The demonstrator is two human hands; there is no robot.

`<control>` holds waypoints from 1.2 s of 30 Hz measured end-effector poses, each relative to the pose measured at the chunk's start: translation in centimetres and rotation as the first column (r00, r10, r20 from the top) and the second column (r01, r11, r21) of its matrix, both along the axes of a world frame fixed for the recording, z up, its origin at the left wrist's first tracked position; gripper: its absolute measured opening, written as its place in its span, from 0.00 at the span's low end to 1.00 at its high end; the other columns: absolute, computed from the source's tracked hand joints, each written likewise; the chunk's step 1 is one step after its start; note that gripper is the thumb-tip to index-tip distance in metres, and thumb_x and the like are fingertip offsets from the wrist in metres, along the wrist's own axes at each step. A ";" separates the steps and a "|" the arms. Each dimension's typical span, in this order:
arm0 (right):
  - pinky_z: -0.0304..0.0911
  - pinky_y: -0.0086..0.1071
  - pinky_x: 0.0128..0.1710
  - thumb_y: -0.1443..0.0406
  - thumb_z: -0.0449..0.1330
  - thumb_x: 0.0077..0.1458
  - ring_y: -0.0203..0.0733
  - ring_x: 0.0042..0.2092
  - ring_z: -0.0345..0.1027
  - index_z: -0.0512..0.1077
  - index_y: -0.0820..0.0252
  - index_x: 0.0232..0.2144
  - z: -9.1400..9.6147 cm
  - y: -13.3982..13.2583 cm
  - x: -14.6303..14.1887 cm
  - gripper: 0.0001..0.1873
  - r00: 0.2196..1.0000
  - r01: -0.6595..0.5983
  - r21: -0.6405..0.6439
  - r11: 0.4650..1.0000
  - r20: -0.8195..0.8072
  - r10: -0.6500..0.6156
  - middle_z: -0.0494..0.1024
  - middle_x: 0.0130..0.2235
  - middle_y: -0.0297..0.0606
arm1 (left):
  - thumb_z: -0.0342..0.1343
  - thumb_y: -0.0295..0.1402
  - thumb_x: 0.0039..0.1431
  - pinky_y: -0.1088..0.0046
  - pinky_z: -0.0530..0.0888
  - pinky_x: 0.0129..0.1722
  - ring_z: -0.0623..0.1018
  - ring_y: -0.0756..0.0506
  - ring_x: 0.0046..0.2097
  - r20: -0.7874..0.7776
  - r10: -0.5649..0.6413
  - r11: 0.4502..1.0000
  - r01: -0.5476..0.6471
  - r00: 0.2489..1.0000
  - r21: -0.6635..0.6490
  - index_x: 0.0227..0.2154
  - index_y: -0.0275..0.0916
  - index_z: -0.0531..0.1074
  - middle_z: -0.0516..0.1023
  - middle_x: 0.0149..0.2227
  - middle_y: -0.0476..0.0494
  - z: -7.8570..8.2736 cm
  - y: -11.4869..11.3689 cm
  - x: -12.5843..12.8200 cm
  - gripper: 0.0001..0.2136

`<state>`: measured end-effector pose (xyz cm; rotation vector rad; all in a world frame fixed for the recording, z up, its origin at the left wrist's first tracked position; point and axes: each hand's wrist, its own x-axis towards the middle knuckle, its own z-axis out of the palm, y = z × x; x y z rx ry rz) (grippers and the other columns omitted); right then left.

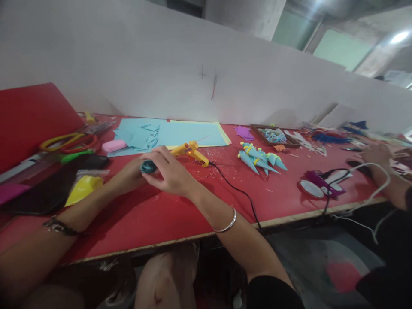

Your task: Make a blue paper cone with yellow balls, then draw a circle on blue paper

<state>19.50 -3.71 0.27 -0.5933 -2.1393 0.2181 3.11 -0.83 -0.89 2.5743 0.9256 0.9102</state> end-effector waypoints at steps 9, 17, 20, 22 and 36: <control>0.59 0.41 0.52 0.59 0.60 0.49 0.44 0.50 0.57 0.59 0.58 0.48 0.1 0.0 0.0 0.25 0.995 -0.070 -0.017 0.997 0.064 0.071 0.62 0.46 0.42 | 0.51 0.29 0.50 0.74 0.67 0.33 0.68 0.50 0.33 0.065 0.010 1.000 -0.011 0.998 0.023 0.30 0.35 0.66 0.71 0.32 0.46 0.0 0.1 -0.2 0.05; 0.57 0.42 0.53 0.56 0.60 0.49 0.44 0.51 0.56 0.60 0.58 0.50 -0.4 0.3 -0.3 0.27 1.000 0.024 -0.086 0.996 0.006 -0.024 0.61 0.46 0.42 | 0.55 0.35 0.47 0.77 0.66 0.25 0.65 0.53 0.25 0.231 -0.011 0.988 0.046 0.973 -0.147 0.22 0.36 0.62 0.66 0.23 0.53 -0.1 -0.3 0.0 0.08; 0.58 0.40 0.52 0.57 0.58 0.51 0.43 0.49 0.57 0.64 0.58 0.46 -0.7 0.6 -0.4 0.20 0.999 0.026 -0.087 0.996 0.048 -0.022 0.62 0.44 0.41 | 0.54 0.36 0.46 0.76 0.67 0.26 0.67 0.52 0.26 0.232 -0.054 0.987 0.087 0.971 -0.136 0.22 0.37 0.63 0.67 0.24 0.51 -0.3 -0.3 0.0 0.08; 0.59 0.39 0.50 0.58 0.57 0.52 0.42 0.48 0.58 0.65 0.58 0.43 -0.9 0.7 -0.5 0.17 0.999 0.022 -0.085 0.996 0.047 -0.018 0.63 0.43 0.40 | 0.54 0.37 0.45 0.75 0.68 0.27 0.68 0.51 0.27 0.230 -0.076 0.986 0.108 0.970 -0.129 0.24 0.37 0.64 0.68 0.24 0.50 -0.3 -0.4 0.0 0.08; 0.63 0.34 0.40 0.56 0.62 0.46 0.37 0.39 0.62 0.66 0.59 0.36 0.1 -0.1 -0.6 0.18 0.988 -0.139 -0.349 0.927 -0.113 0.106 0.66 0.37 0.37 | 0.47 0.33 0.49 0.68 0.72 0.35 0.71 0.47 0.32 0.118 -0.172 0.953 0.195 0.978 -0.230 0.24 0.37 0.62 0.70 0.28 0.45 -0.2 -0.8 0.0 0.05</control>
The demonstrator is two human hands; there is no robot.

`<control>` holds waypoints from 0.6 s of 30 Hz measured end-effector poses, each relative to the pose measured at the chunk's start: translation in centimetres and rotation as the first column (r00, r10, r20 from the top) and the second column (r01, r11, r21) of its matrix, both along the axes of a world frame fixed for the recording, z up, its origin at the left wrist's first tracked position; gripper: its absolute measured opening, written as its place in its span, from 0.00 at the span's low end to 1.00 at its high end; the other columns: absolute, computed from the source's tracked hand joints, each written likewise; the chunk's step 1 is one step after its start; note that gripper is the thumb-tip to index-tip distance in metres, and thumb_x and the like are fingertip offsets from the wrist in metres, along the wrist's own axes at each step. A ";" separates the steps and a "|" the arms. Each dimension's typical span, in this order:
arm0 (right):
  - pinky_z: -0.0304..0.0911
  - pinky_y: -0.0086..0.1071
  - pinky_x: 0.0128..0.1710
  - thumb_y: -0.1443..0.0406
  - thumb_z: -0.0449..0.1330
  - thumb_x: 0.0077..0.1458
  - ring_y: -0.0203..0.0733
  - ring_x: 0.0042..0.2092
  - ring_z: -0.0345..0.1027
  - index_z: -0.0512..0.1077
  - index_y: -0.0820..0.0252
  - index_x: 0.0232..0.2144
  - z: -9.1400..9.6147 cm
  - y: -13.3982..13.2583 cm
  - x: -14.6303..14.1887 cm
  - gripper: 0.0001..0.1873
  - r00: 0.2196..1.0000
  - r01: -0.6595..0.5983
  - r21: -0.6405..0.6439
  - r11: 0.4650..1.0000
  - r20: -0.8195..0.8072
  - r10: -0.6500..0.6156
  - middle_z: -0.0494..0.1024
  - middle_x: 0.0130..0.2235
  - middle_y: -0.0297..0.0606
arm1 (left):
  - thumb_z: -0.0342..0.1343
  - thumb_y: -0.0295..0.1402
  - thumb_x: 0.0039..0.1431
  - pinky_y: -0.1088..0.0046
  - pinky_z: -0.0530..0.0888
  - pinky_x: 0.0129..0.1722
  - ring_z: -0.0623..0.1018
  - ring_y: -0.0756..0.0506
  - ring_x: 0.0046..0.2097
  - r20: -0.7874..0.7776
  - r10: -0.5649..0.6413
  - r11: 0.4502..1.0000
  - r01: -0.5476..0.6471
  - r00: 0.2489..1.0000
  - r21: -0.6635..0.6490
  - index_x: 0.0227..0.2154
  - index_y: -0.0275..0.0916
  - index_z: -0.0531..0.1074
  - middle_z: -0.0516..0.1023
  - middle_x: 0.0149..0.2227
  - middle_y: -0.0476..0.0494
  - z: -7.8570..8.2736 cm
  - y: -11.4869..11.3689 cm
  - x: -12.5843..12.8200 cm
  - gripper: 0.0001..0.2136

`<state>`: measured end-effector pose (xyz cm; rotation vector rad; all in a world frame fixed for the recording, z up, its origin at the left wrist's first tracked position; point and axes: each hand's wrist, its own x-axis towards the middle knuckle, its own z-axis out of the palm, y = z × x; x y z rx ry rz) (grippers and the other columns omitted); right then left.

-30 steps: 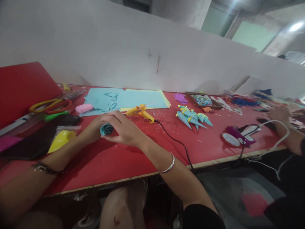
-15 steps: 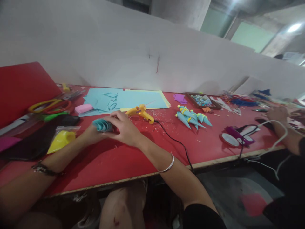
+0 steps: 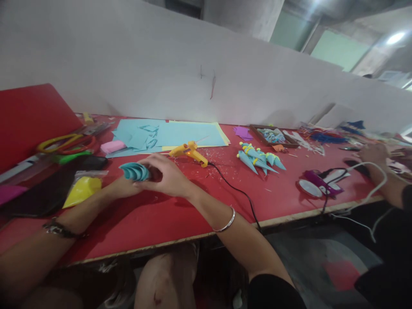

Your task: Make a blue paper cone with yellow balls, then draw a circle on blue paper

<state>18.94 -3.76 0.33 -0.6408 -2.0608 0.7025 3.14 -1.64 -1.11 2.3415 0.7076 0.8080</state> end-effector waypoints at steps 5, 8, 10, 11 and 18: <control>0.63 0.32 0.39 0.54 0.63 0.43 0.36 0.40 0.61 0.68 0.59 0.36 0.1 0.0 0.3 0.19 0.991 -0.133 -0.114 0.985 -0.045 0.128 0.64 0.39 0.36 | 0.48 0.35 0.51 0.69 0.72 0.33 0.71 0.48 0.32 -0.004 -0.029 0.996 0.028 1.000 -0.087 0.28 0.36 0.63 0.71 0.31 0.43 -0.5 0.1 -0.2 0.07; 0.64 0.32 0.39 0.54 0.64 0.41 0.36 0.40 0.61 0.68 0.59 0.35 0.1 0.1 0.4 0.20 0.992 -0.125 -0.143 0.982 -0.043 0.120 0.64 0.40 0.36 | 0.48 0.37 0.51 0.69 0.72 0.35 0.71 0.47 0.33 -0.038 -0.028 0.995 0.024 0.999 -0.098 0.28 0.36 0.63 0.71 0.31 0.43 -0.7 0.1 -0.4 0.08; 0.64 0.32 0.38 0.54 0.64 0.41 0.36 0.39 0.61 0.67 0.60 0.33 0.2 0.1 0.3 0.20 0.995 -0.097 -0.144 0.985 -0.040 0.092 0.64 0.39 0.36 | 0.49 0.37 0.49 0.69 0.72 0.37 0.71 0.47 0.34 -0.076 -0.023 0.996 0.016 0.997 -0.084 0.27 0.37 0.63 0.71 0.30 0.45 -0.7 0.1 -0.4 0.08; 0.64 0.32 0.38 0.54 0.64 0.42 0.36 0.39 0.61 0.66 0.60 0.32 0.2 0.2 0.3 0.19 0.997 -0.076 -0.135 0.988 -0.040 0.071 0.64 0.38 0.36 | 0.49 0.37 0.48 0.69 0.72 0.37 0.71 0.47 0.34 -0.088 -0.016 0.997 0.010 0.996 -0.073 0.27 0.38 0.63 0.70 0.30 0.46 -0.7 0.1 -0.3 0.08; 0.63 0.32 0.38 0.57 0.63 0.45 0.36 0.38 0.61 0.65 0.60 0.34 0.2 0.1 0.3 0.17 1.000 0.030 -0.042 0.999 0.009 -0.030 0.65 0.38 0.36 | 0.46 0.36 0.51 0.71 0.71 0.38 0.70 0.48 0.33 -0.082 0.048 0.999 -0.046 0.995 0.025 0.23 0.39 0.61 0.66 0.26 0.49 0.2 -0.2 0.2 0.07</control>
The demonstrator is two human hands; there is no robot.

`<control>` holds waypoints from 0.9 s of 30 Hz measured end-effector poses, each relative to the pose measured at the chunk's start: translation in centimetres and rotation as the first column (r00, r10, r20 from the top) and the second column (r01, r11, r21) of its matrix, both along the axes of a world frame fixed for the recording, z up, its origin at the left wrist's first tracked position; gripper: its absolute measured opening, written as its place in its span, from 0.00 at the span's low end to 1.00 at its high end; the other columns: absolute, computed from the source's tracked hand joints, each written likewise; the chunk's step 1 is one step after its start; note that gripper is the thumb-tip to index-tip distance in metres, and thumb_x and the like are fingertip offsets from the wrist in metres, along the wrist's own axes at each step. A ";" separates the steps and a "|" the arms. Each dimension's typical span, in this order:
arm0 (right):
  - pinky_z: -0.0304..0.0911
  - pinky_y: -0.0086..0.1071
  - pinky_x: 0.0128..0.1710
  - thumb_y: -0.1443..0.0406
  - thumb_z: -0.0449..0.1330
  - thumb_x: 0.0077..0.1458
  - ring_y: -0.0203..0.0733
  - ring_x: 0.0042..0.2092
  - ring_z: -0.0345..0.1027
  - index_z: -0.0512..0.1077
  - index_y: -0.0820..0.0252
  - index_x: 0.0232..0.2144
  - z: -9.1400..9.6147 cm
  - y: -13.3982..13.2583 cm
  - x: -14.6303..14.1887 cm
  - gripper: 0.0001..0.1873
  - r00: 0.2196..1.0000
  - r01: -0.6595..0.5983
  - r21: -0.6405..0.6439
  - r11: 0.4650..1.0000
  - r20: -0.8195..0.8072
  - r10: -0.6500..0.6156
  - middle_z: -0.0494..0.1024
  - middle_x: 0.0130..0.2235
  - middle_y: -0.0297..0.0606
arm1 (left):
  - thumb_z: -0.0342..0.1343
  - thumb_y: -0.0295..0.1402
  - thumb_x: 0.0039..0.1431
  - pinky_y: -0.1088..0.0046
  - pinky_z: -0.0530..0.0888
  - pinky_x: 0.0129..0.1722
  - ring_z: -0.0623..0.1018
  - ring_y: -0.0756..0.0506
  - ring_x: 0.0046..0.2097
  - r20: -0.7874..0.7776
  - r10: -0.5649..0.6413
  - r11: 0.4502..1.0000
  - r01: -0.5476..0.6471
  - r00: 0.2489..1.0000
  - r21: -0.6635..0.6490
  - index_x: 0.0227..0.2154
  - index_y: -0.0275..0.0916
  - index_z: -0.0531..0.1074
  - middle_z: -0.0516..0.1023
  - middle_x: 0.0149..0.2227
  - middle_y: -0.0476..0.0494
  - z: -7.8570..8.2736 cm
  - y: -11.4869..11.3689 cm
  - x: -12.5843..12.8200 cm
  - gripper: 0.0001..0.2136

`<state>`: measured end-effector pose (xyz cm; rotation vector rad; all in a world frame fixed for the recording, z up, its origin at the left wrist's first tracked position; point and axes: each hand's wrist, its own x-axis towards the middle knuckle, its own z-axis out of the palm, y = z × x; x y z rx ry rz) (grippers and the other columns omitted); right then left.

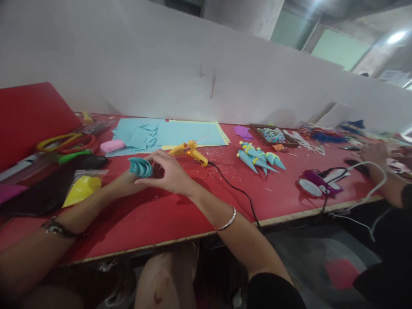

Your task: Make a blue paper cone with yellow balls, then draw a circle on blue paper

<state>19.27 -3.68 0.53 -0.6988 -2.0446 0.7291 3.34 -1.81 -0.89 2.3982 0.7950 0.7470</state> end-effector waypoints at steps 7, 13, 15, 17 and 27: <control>0.63 0.33 0.41 0.56 0.61 0.46 0.38 0.41 0.61 0.67 0.61 0.35 0.1 0.1 0.0 0.17 0.996 0.005 0.038 0.999 0.084 -0.008 0.65 0.40 0.38 | 0.45 0.36 0.51 0.72 0.70 0.32 0.70 0.48 0.31 -0.043 0.001 1.000 0.000 0.999 0.016 0.23 0.38 0.62 0.70 0.28 0.46 -0.4 0.1 -0.4 0.08; 0.63 0.33 0.39 0.55 0.57 0.50 0.37 0.37 0.62 0.68 0.61 0.30 0.0 0.1 0.1 0.14 0.999 0.042 0.027 0.999 0.020 -0.043 0.66 0.35 0.37 | 0.45 0.35 0.53 0.76 0.71 0.32 0.74 0.49 0.30 -0.069 -0.070 0.995 0.065 0.995 -0.075 0.23 0.37 0.68 0.74 0.25 0.47 -0.2 0.0 -0.1 0.11; 0.62 0.33 0.40 0.55 0.56 0.51 0.37 0.38 0.62 0.67 0.61 0.31 -0.1 0.3 0.1 0.14 0.998 0.060 0.036 0.998 -0.004 -0.060 0.67 0.35 0.37 | 0.48 0.36 0.52 0.76 0.72 0.31 0.74 0.49 0.29 -0.040 -0.024 0.996 0.021 0.999 -0.091 0.22 0.37 0.68 0.75 0.25 0.47 -0.1 0.0 0.0 0.10; 0.62 0.32 0.39 0.54 0.55 0.52 0.37 0.37 0.62 0.67 0.61 0.32 -0.3 0.5 0.0 0.14 0.995 0.100 0.027 0.995 -0.027 -0.099 0.67 0.34 0.36 | 0.49 0.38 0.52 0.77 0.72 0.28 0.75 0.50 0.27 -0.013 0.004 0.988 -0.006 1.000 -0.152 0.22 0.36 0.68 0.76 0.23 0.48 0.0 0.0 0.0 0.11; 0.62 0.32 0.38 0.56 0.57 0.48 0.37 0.36 0.64 0.69 0.61 0.31 -0.9 0.8 0.0 0.14 0.984 0.159 -0.087 0.984 -0.071 -0.165 0.70 0.34 0.36 | 0.53 0.44 0.51 0.76 0.74 0.25 0.78 0.48 0.24 0.018 -0.050 0.913 0.053 0.999 -0.404 0.22 0.36 0.73 0.79 0.22 0.44 0.4 0.0 0.0 0.16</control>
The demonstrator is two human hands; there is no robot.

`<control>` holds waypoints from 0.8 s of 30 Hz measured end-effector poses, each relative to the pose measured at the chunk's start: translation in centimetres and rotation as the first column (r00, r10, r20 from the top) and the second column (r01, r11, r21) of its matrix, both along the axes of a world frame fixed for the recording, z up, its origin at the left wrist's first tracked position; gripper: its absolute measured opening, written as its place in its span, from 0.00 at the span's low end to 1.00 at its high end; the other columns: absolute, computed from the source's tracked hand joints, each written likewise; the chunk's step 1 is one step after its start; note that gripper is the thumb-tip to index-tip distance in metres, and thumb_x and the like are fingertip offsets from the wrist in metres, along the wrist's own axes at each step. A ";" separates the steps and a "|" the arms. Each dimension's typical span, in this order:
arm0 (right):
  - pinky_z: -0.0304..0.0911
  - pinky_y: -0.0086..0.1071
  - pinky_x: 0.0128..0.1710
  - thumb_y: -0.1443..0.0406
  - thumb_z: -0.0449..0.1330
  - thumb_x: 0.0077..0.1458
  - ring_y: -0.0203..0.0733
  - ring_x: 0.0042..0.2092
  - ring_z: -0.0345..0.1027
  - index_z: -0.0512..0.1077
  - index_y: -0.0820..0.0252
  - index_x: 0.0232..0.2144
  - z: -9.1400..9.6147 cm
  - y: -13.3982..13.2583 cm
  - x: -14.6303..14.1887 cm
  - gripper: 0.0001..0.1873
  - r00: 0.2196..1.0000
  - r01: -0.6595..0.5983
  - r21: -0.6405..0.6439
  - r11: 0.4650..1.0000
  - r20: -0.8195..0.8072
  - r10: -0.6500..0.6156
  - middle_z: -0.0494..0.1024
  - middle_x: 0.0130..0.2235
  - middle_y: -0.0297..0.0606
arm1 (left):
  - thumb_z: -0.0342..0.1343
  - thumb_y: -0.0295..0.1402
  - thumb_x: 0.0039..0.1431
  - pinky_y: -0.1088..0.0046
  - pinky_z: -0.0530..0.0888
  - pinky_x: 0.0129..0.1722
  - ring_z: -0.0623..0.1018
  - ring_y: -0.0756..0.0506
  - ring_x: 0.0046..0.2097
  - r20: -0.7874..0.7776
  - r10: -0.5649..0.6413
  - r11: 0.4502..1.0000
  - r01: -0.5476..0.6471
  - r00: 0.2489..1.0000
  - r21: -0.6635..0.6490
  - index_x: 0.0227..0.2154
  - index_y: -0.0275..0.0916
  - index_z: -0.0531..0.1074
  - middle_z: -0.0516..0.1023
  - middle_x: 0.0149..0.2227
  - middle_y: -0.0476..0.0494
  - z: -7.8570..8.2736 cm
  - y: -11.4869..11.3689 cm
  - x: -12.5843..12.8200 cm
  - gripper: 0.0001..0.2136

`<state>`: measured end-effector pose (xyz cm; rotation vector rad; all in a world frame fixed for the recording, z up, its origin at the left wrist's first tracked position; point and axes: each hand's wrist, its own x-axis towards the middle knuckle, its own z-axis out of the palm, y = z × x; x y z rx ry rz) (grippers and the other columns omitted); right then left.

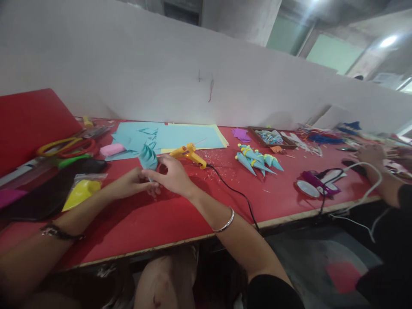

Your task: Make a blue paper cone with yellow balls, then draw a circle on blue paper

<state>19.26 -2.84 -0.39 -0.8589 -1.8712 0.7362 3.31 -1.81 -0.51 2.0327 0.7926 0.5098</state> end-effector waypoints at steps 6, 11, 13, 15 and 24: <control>0.63 0.32 0.38 0.55 0.57 0.48 0.36 0.34 0.65 0.68 0.61 0.30 -0.2 0.3 -0.2 0.15 0.984 -0.054 -0.154 0.987 -0.175 0.026 0.71 0.31 0.35 | 0.53 0.46 0.51 0.72 0.75 0.25 0.78 0.47 0.24 0.004 -0.011 0.989 0.011 1.000 -0.146 0.23 0.36 0.72 0.79 0.23 0.42 0.1 -0.1 0.1 0.16; 0.64 0.32 0.38 0.55 0.60 0.45 0.35 0.33 0.66 0.70 0.63 0.30 0.2 -0.1 -0.1 0.16 0.989 -0.119 -0.232 0.965 -0.116 0.094 0.72 0.32 0.36 | 0.51 0.47 0.52 0.73 0.75 0.26 0.78 0.48 0.24 0.041 -0.077 0.986 0.083 0.996 -0.145 0.25 0.35 0.72 0.79 0.24 0.41 -0.1 0.2 -0.2 0.18; 0.63 0.32 0.38 0.55 0.60 0.45 0.35 0.34 0.66 0.71 0.63 0.31 0.3 -0.2 -0.1 0.16 0.988 -0.148 -0.249 0.957 -0.077 0.132 0.72 0.33 0.37 | 0.51 0.46 0.52 0.74 0.74 0.26 0.78 0.48 0.24 0.052 -0.097 0.985 0.103 0.994 -0.139 0.24 0.35 0.72 0.79 0.24 0.42 -0.2 0.4 -0.3 0.17; 0.63 0.33 0.39 0.56 0.60 0.46 0.35 0.34 0.66 0.71 0.64 0.31 0.1 -0.2 -0.1 0.16 0.986 -0.161 -0.246 0.956 -0.070 0.148 0.72 0.34 0.37 | 0.52 0.45 0.52 0.75 0.74 0.26 0.78 0.47 0.24 0.054 -0.096 0.987 0.102 0.994 -0.122 0.23 0.35 0.73 0.79 0.23 0.43 -0.2 0.5 -0.3 0.16; 0.64 0.32 0.37 0.61 0.59 0.50 0.36 0.34 0.67 0.71 0.63 0.30 -0.1 0.0 0.0 0.10 0.979 -0.201 -0.175 0.964 -0.066 0.192 0.73 0.32 0.36 | 0.50 0.40 0.51 0.76 0.68 0.27 0.75 0.47 0.27 -0.082 0.114 0.967 -0.091 0.990 0.239 0.21 0.35 0.74 0.78 0.23 0.46 -1.1 1.3 -0.8 0.14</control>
